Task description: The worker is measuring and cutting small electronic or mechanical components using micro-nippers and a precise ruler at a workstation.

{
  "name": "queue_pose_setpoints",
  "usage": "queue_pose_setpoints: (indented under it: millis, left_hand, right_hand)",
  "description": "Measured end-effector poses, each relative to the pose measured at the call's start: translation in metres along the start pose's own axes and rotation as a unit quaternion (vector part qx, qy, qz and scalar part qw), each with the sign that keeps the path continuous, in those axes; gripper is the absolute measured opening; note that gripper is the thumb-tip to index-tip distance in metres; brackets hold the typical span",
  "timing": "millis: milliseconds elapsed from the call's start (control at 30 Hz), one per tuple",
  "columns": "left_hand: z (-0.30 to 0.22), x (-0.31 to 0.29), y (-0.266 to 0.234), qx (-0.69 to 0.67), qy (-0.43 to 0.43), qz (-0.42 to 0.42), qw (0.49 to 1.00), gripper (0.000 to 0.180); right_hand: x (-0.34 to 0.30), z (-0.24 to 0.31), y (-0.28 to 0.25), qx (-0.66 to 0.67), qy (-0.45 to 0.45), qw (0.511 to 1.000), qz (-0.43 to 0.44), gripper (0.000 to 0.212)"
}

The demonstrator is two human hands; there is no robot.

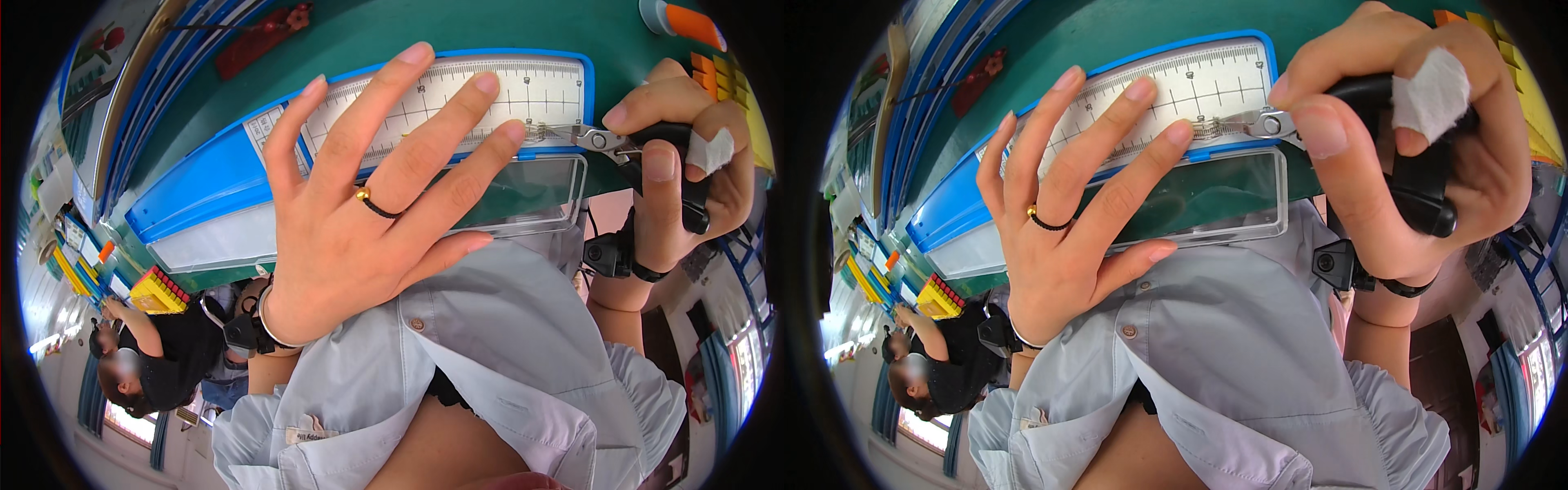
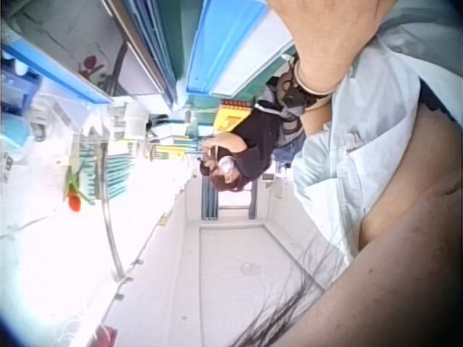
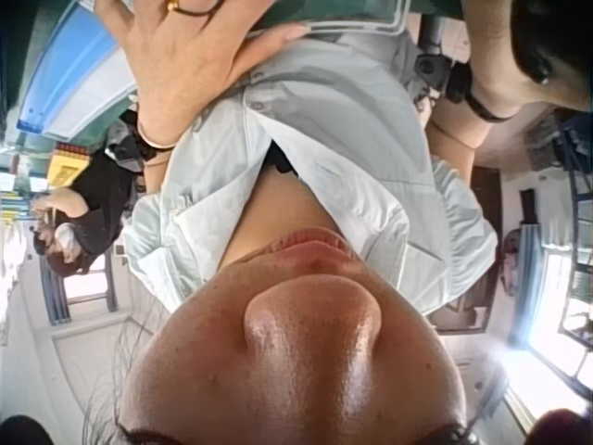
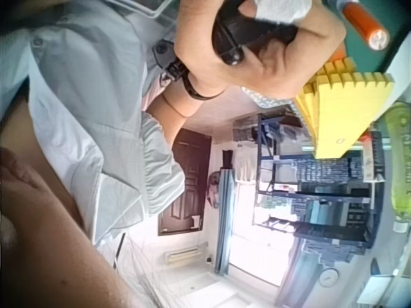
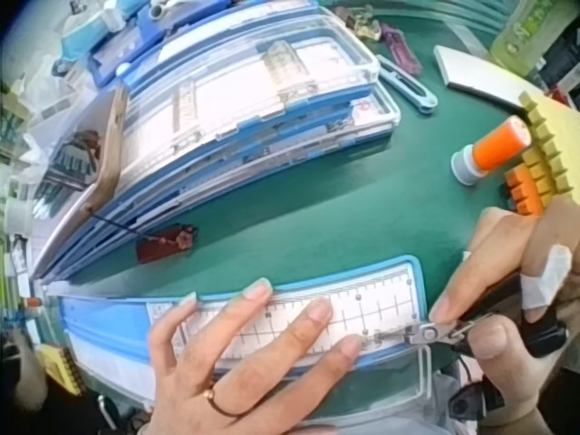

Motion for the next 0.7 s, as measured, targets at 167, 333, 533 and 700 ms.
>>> queue_pose_setpoints:
  millis: [167,333,533,700]
  left_hand:
    - [0.0005,-0.0025,-0.0013,-0.022,-0.013,-0.013,1.000,0.061]
    - [0.0019,-0.0035,-0.0022,-0.031,-0.005,-0.019,0.999,0.060]
    - [0.0019,-0.0037,-0.0026,-0.027,-0.006,-0.023,0.999,0.059]
    - [0.0015,-0.0036,-0.0031,-0.031,-0.007,-0.023,0.999,0.059]
  right_hand:
    - [0.0016,-0.0009,0.0003,0.001,0.007,1.000,-0.002,0.026]
    - [0.0002,-0.0045,-0.0004,0.012,0.012,1.000,-0.002,0.026]
    - [0.0011,-0.0049,-0.0003,0.006,0.009,1.000,0.003,0.026]
    - [-0.0011,-0.0049,-0.0037,0.036,0.025,0.999,-0.019,0.026]
Point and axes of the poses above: each hand's wrist, its own x-axis towards the middle knuckle, its own y-axis out of the palm, z = x × y, the point moved 8 cm from there along x, towards the middle knuckle
